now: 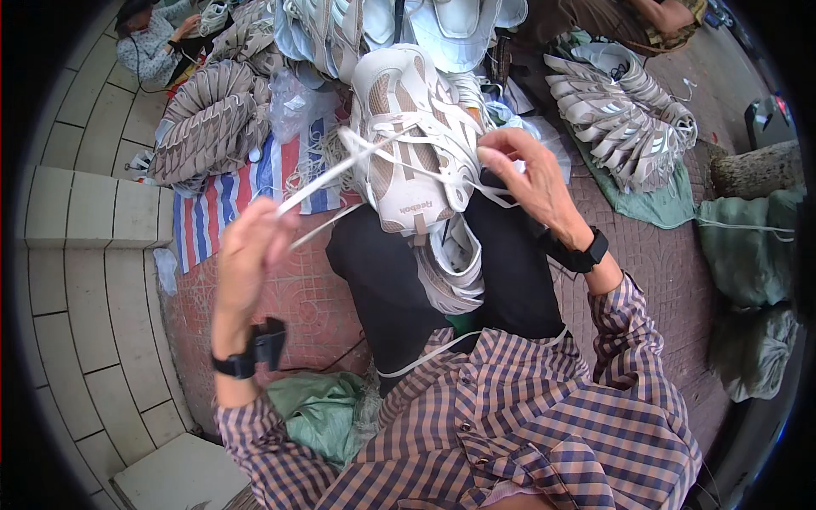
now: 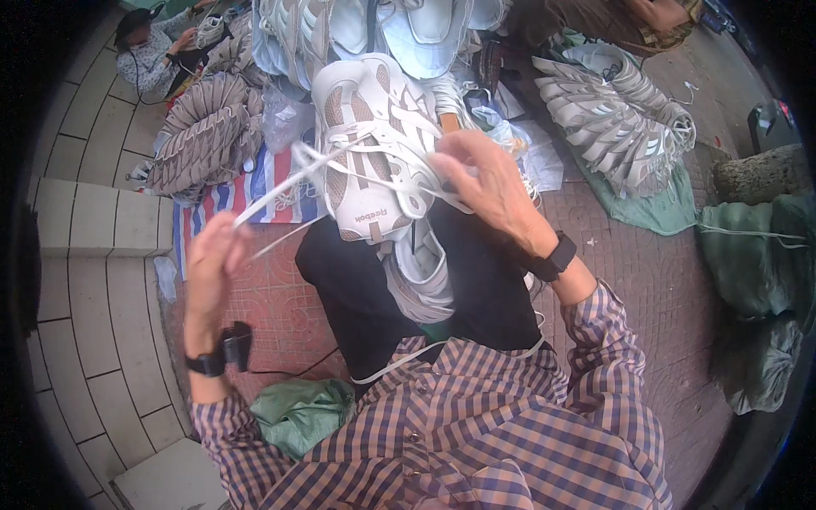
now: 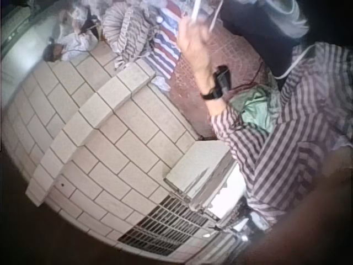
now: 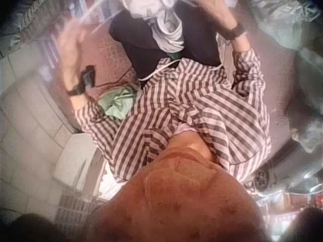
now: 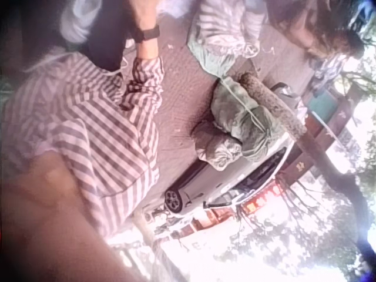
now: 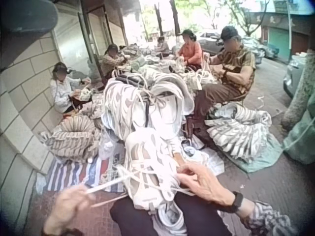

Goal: Lacing athletic shoes in a workshop setting.

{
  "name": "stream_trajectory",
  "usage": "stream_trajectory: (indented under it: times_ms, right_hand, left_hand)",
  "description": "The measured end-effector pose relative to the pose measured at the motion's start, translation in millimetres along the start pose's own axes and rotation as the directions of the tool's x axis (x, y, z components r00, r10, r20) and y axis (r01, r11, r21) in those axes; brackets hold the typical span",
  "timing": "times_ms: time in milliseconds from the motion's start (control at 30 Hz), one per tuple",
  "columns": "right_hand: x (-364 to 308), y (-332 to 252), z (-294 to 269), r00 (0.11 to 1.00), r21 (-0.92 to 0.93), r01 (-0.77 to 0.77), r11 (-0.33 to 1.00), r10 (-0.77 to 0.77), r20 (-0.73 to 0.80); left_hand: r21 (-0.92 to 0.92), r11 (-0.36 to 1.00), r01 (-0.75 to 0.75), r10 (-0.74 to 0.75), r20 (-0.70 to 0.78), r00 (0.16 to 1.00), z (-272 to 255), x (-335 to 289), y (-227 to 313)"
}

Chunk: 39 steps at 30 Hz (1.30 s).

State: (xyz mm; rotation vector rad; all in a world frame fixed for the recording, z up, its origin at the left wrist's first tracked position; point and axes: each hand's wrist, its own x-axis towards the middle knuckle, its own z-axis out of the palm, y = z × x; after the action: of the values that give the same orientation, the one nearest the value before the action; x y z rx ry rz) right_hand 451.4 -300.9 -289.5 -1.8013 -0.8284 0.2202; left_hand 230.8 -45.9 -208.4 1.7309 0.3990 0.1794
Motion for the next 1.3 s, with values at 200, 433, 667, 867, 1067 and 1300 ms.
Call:
stream_trajectory:
  times_ms: [200,433,667,867,1067,1300]
  right_hand:
    - [15,-24,34,0.973,-0.268,0.221,0.938,-0.23,-0.003]
    - [30,-24,34,0.937,-0.291,0.349,0.891,-0.332,0.107]
    - [25,1,-4,0.945,0.249,-0.199,0.948,0.118,0.304]
    - [-37,83,-129,0.983,0.952,-0.182,0.247,0.074,0.168]
    - [-106,166,-241,0.654,0.952,0.204,0.23,0.691,-0.307]
    - [-209,254,-384,0.601,0.843,0.206,0.497,0.616,-0.51]
  left_hand:
    - [0.396,0.894,0.211,-0.195,-0.081,0.978,-29,-36,18]
    - [0.722,0.672,-0.163,0.319,-0.084,0.944,-10,-32,11]
    - [0.99,0.053,-0.129,0.54,0.08,0.838,-21,-68,-40]
    - [0.109,0.933,0.342,-0.328,-0.129,0.936,-1,-83,-78]
    - [-0.719,0.635,-0.283,-0.215,-0.517,0.829,-129,-170,-122]
    - [-0.448,0.583,-0.678,-0.073,-0.86,0.506,-263,-296,-177]
